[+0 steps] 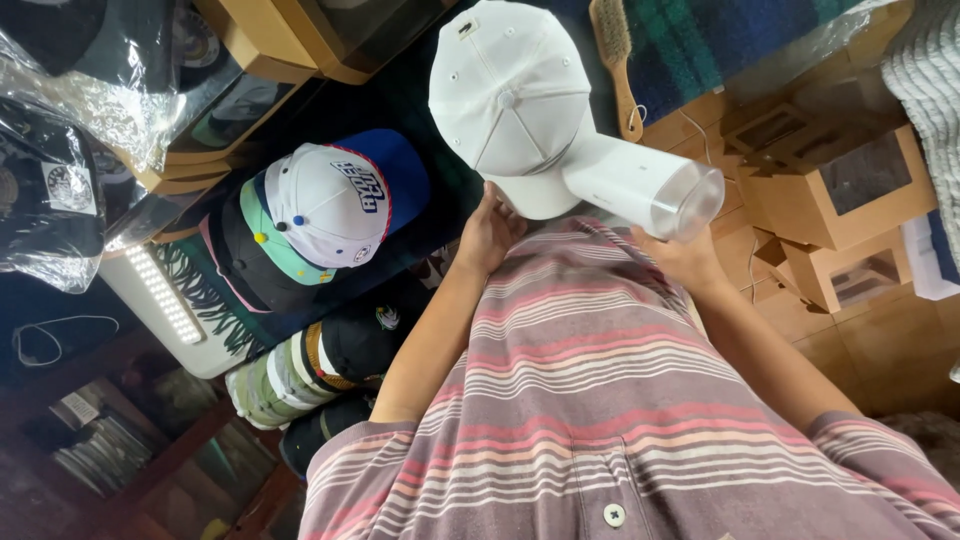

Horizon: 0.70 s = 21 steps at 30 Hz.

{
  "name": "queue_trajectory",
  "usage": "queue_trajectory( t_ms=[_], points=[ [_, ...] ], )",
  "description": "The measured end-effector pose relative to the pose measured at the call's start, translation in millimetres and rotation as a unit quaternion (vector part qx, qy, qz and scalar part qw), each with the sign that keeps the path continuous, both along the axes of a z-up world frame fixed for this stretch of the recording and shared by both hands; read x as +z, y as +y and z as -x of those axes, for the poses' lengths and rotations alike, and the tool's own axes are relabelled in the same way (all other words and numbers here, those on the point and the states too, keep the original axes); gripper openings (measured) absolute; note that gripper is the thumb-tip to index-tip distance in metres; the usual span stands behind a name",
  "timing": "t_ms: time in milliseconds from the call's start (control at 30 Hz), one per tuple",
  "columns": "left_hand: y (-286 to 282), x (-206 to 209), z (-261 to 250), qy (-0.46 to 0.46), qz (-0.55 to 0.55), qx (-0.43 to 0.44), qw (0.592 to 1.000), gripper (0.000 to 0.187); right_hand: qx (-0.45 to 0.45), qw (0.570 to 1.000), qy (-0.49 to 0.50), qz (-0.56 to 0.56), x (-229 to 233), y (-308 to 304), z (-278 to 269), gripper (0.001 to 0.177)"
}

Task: Cleaning and reshaping various baseball caps using a handheld brush and a hair dryer.

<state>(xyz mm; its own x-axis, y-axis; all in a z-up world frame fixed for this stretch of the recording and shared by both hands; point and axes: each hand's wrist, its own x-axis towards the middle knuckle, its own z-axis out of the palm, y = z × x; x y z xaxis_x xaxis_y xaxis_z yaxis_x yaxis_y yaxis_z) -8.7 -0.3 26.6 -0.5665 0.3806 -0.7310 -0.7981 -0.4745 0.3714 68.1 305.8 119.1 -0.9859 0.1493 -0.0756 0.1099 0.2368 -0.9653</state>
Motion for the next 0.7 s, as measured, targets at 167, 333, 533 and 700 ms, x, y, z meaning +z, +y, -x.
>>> queue_trajectory(
  t_ms=[167,333,533,700],
  points=[
    [3.2,9.4,-0.6,0.004,-0.001,0.002,1.0,0.049,-0.011,0.997,-0.073,-0.032,12.6,14.5,19.3,0.032],
    [12.4,35.5,2.2,-0.007,0.016,0.047,0.999,0.045,-0.028,0.995,-0.087,0.049,7.5,50.7,94.2,0.02],
    [25.3,14.9,-7.1,-0.078,0.054,0.151,0.984,0.032,-0.051,0.983,-0.156,0.08,-6.8,75.5,228.4,0.03],
    [47.7,46.4,4.5,-0.154,0.101,0.227,0.956,0.029,0.001,0.965,-0.258,0.036,-29.5,60.6,301.4,0.042]
  ],
)
